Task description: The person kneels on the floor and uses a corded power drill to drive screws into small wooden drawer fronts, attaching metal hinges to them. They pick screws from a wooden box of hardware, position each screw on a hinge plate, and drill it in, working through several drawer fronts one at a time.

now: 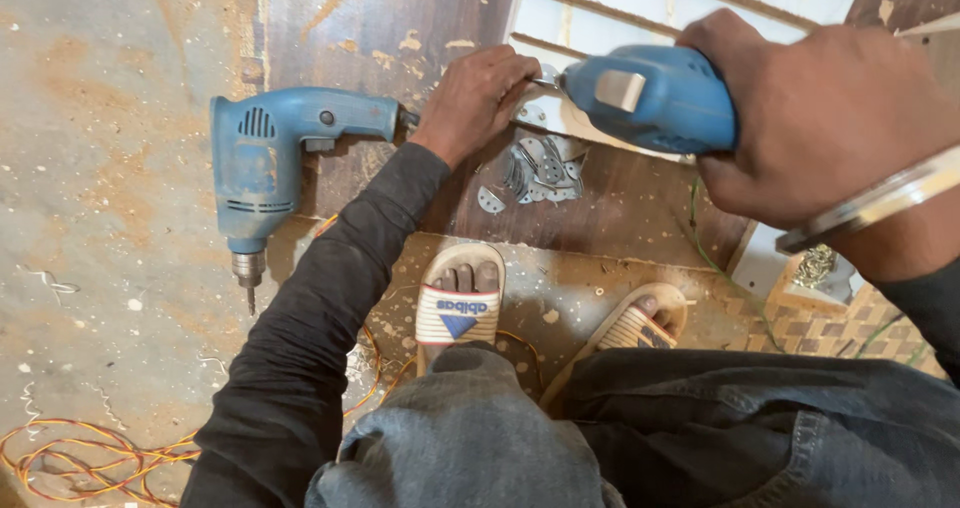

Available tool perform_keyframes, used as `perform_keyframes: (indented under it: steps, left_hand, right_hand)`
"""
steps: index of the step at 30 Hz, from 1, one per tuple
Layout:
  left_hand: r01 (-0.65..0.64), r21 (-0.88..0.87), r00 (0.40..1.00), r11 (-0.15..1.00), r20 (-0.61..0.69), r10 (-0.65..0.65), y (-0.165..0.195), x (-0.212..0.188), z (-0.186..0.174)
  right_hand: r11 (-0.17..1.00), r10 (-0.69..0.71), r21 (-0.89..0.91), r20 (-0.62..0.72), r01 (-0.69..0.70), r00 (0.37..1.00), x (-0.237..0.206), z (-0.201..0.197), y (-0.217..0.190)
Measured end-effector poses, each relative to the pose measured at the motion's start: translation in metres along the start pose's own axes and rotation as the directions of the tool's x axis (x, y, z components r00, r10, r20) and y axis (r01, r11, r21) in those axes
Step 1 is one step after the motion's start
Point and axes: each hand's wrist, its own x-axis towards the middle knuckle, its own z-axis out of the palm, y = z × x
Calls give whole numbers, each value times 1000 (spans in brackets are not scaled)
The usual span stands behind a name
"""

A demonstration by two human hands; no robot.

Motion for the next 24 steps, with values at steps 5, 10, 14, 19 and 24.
perform_keyframes:
  steps: [5, 10, 14, 19, 24]
  left_hand:
    - [3, 18, 1000, 1000, 21, -3, -7, -3, 7]
    - [-7, 30, 1000, 1000, 22, 7, -3, 1, 5]
    - [-33, 86, 999, 996, -5, 33, 7, 6, -2]
    - [0, 52, 991, 999, -131, 7, 20, 3, -5]
    - [207, -318, 904, 925, -300, -305, 27, -3, -2]
  right_hand:
    - [990, -55, -134, -78, 44, 995, 1, 3, 1]
    - [962, -110, -254, -31, 99, 993, 2, 4, 7]
    - [994, -112, 3, -170, 114, 979, 9, 16, 19]
    - [936, 25, 351, -161, 33, 987, -25, 39, 24]
    - [525, 184, 823, -359, 217, 915, -74, 46, 14]
